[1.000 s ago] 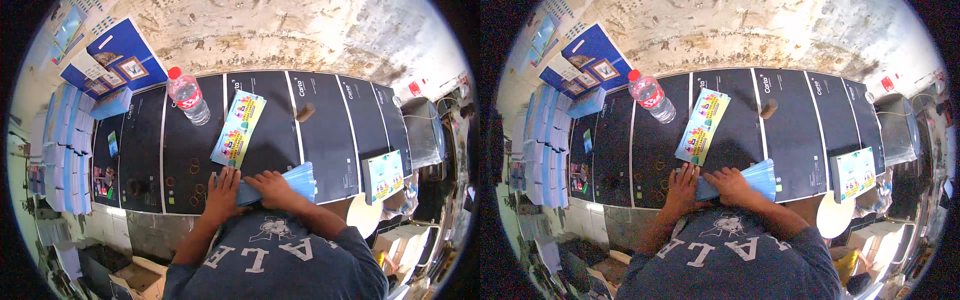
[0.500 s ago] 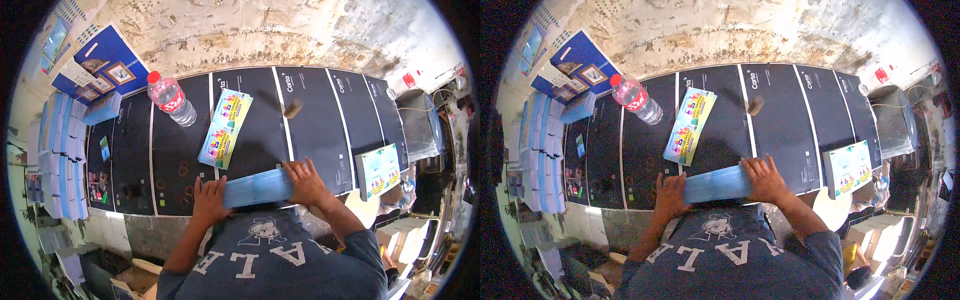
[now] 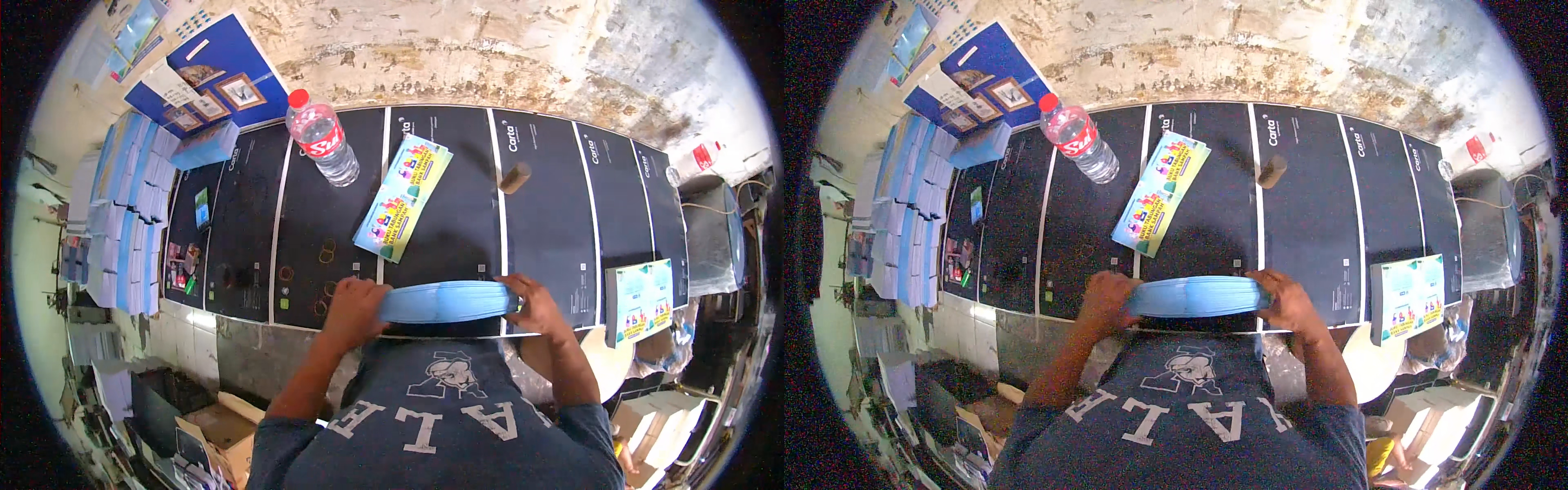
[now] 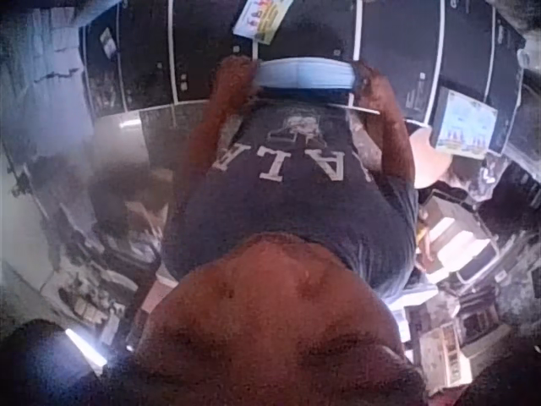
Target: The person organizes stacks of blue bank books on a table, aligns the edges, and bundles them into groups.
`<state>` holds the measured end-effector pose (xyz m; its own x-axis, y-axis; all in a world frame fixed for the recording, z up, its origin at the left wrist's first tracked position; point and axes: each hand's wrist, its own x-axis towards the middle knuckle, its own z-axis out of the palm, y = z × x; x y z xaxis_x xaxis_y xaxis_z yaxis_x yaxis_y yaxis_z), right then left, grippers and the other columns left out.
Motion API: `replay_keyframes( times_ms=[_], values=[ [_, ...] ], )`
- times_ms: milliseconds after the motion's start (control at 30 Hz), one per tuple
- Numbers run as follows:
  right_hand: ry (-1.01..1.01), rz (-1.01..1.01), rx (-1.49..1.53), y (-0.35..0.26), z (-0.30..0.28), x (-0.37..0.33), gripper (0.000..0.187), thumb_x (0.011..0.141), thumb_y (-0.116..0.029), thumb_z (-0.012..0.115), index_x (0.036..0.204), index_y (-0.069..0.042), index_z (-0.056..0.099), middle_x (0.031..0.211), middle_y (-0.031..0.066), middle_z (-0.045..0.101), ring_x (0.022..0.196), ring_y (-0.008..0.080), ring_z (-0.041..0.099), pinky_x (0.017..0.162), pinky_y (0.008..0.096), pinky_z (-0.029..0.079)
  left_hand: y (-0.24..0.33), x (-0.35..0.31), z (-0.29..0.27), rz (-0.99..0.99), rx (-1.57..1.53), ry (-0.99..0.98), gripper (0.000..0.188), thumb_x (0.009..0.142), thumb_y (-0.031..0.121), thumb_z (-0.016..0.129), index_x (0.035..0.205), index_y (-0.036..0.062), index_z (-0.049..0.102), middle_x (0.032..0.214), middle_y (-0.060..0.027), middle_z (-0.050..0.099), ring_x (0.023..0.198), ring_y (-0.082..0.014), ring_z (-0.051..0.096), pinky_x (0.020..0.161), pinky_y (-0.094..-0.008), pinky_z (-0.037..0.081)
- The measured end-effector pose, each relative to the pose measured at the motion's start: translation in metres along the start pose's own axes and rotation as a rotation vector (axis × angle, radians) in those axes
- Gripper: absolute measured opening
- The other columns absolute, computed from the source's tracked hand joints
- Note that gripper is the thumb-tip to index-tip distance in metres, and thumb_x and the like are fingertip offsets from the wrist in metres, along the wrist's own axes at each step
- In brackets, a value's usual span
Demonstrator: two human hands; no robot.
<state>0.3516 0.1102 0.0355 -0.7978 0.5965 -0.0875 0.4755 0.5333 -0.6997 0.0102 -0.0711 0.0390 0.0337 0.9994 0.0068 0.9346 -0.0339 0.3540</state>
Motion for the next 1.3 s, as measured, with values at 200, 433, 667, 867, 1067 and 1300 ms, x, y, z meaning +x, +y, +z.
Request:
replay_keyframes(
  times_ms=[200, 433, 667, 867, 1067, 1300],
  values=[
    [0.192, -0.024, 0.522, 0.031, 0.044, -0.02, 0.086, 0.068, 0.003, 0.078, 0.146, -0.006, 0.042, 0.136, 0.0155, 0.056, 0.128, 0.0297, 0.053, 0.107, 0.0403, 0.042, -0.04, -0.055, 0.037, -0.326, -0.687, -0.04, 0.092, 0.062, 0.022, 0.09, 0.142, 0.0084, 0.046, 0.138, -0.0149, 0.053, 0.128, -0.0323, 0.052, 0.114, -0.0448, 0.033],
    [0.257, 0.21, 0.713, 0.025, 0.061, 0.007, 0.09, 0.076, -0.007, 0.083, 0.15, 0.0, 0.033, 0.141, 0.0157, 0.052, 0.129, 0.0237, 0.049, 0.11, 0.0385, 0.038, -0.021, -0.037, 0.081, -0.529, -0.765, 0.326, 0.111, 0.067, 0.024, 0.09, 0.154, 0.0019, 0.025, 0.146, -0.0206, 0.044, 0.135, -0.0315, 0.045, 0.112, -0.0408, 0.035],
    [0.508, 0.257, 0.456, 0.005, 0.071, 0.0, 0.082, 0.076, -0.008, 0.083, 0.145, 0.004, 0.04, 0.127, 0.0216, 0.062, 0.116, 0.0242, 0.059, 0.101, 0.0367, 0.046, -0.01, -0.035, 0.083, -0.632, -0.805, 0.526, 0.097, 0.068, 0.02, 0.09, 0.149, 0.0024, 0.039, 0.134, -0.0191, 0.058, 0.123, -0.0265, 0.057, 0.105, -0.0374, 0.044],
    [0.271, 0.36, 0.723, -0.003, 0.061, -0.007, 0.091, 0.074, 0.0, 0.079, 0.152, -0.004, 0.032, 0.139, 0.0122, 0.054, 0.129, 0.022, 0.049, 0.11, 0.0362, 0.037, -0.006, -0.056, 0.08, -0.501, -1.215, 0.324, 0.119, 0.068, 0.018, 0.09, 0.159, 0.009, 0.013, 0.146, -0.0152, 0.048, 0.131, -0.024, 0.05, 0.108, -0.0374, 0.04],
    [0.213, 0.192, 0.685, 0.054, 0.083, -0.002, 0.101, 0.077, -0.021, 0.082, 0.156, -0.006, 0.022, 0.144, 0.0125, 0.049, 0.13, 0.0206, 0.047, 0.111, 0.0382, 0.036, -0.014, -0.049, 0.087, -0.319, -1.06, 0.344, 0.123, 0.07, 0.012, 0.086, 0.159, 0.0065, 0.001, 0.153, -0.0159, 0.038, 0.139, -0.0248, 0.041, 0.114, -0.0393, 0.032],
    [0.136, -0.002, 0.54, 0.075, 0.071, -0.006, 0.085, 0.087, -0.011, 0.068, 0.156, -0.003, 0.02, 0.142, 0.0188, 0.05, 0.131, 0.0275, 0.047, 0.11, 0.0371, 0.036, -0.023, -0.053, 0.107, -0.282, -0.944, 0.316, 0.116, 0.072, 0.013, 0.084, 0.158, 0.0036, 0.006, 0.153, -0.0169, 0.036, 0.141, -0.0274, 0.037, 0.117, -0.0387, 0.027]
  ],
)
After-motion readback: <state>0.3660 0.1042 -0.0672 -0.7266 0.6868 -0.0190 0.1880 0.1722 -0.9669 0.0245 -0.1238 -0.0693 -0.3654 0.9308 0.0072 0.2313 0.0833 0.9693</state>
